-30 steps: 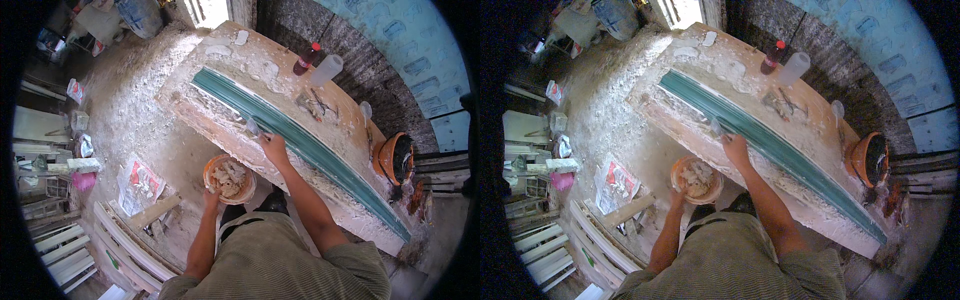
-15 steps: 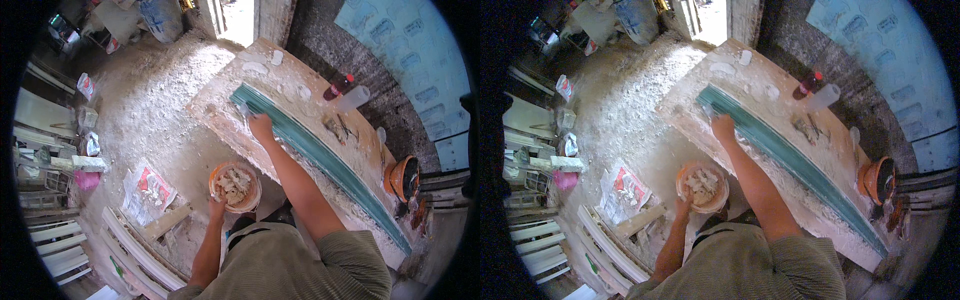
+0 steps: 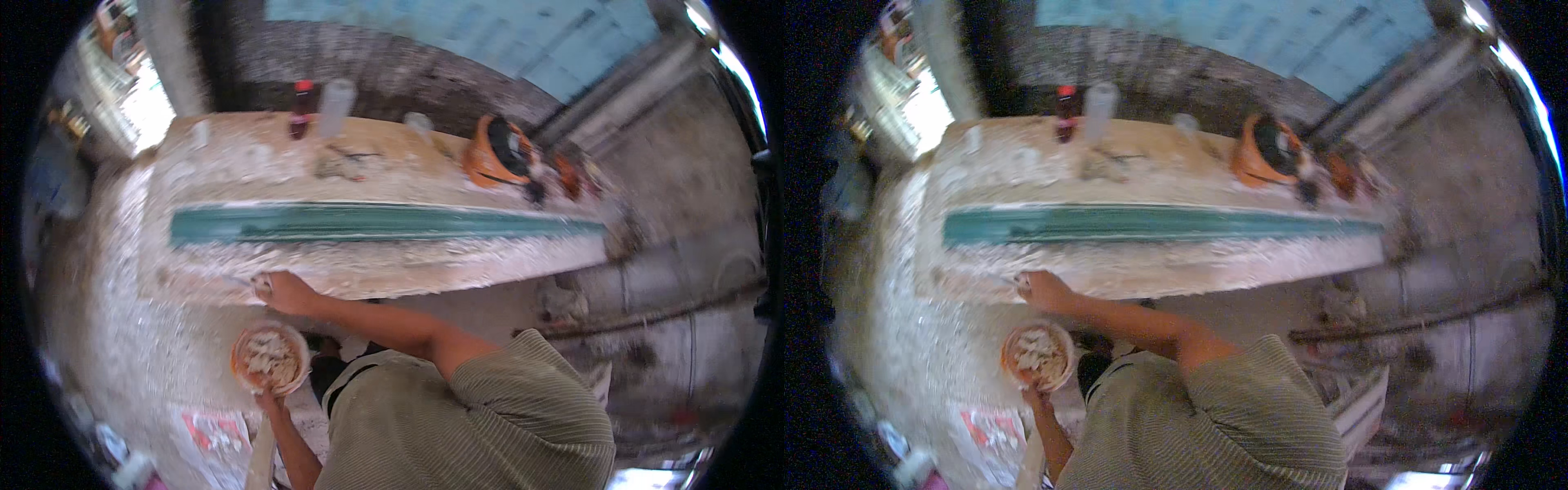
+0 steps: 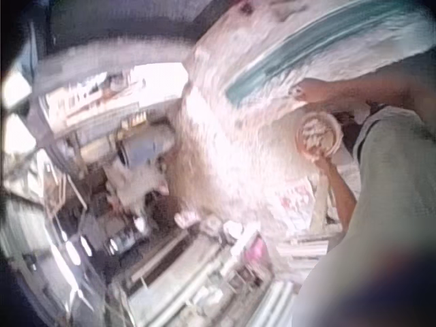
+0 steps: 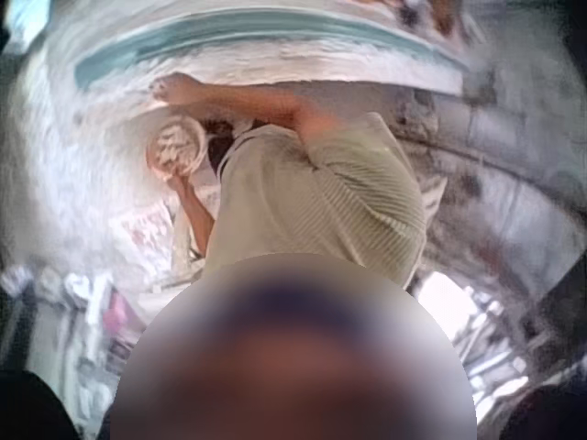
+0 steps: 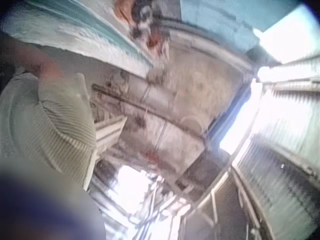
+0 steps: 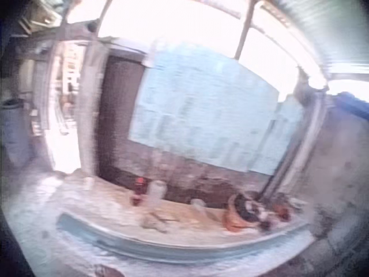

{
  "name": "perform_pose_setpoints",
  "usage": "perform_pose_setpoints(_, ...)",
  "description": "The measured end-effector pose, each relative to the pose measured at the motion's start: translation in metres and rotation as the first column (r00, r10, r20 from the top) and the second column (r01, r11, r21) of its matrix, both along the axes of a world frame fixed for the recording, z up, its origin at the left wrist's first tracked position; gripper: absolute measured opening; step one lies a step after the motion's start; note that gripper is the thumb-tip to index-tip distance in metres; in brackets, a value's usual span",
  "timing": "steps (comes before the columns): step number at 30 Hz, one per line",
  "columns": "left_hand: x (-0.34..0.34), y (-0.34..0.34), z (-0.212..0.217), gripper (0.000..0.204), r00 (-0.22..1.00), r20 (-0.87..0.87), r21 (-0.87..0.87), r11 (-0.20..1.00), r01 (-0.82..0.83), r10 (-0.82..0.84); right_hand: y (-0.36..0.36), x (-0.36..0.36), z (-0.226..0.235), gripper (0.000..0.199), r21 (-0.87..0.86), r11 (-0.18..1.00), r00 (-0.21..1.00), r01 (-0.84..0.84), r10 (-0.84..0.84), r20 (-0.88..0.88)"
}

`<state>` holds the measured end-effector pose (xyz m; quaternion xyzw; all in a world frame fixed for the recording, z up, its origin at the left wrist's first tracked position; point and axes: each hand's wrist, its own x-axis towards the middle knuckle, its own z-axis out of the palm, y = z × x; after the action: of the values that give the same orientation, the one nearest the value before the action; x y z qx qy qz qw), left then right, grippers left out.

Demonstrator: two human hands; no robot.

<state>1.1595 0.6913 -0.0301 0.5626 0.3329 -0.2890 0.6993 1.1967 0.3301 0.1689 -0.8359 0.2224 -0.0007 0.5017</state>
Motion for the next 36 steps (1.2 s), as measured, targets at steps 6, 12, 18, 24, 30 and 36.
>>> perform_pose_setpoints(6, -0.014, -0.024, 0.003, 0.079, 0.999, 0.033, -0.088, 0.996, 0.024, -0.021, -0.06, -0.206, 0.0, 0.04, -0.163, 0.914, 0.927, 0.372, -0.376, 0.008)
perform_pose_setpoints(12, -0.087, -0.073, 0.002, 0.065, 0.991, 0.126, -0.18, 0.981, 0.078, -0.055, -0.12, -0.415, -0.004, 0.042, -0.117, 0.752, 0.748, 0.649, -0.659, -0.085)
perform_pose_setpoints(18, -0.221, -0.186, -0.001, 0.06, 0.964, 0.199, -0.082, 0.977, 0.198, -0.178, -0.189, -0.624, -0.018, 0.042, -0.183, 0.615, 0.637, 0.767, -0.765, 0.094)
perform_pose_setpoints(24, -0.357, -0.319, 0.009, 0.06, 0.914, 0.145, -0.05, 0.92, 0.389, -0.378, -0.214, -0.861, -0.007, 0.037, 0.07, 0.149, 0.148, 0.986, -0.989, 0.014)
perform_pose_setpoints(30, -0.473, -0.427, -0.006, 0.059, 0.865, 0.083, -0.053, 0.865, 0.499, -0.494, -0.253, -1.01, -0.017, 0.037, -0.211, -0.178, -0.167, 0.961, -0.984, 0.067)
perform_pose_setpoints(36, -0.582, -0.505, -0.045, 0.059, 0.87, -0.002, -0.046, 0.869, 0.492, -0.493, -0.357, -1.088, -0.043, 0.037, -0.127, -0.105, -0.095, 0.986, -0.992, 0.084)
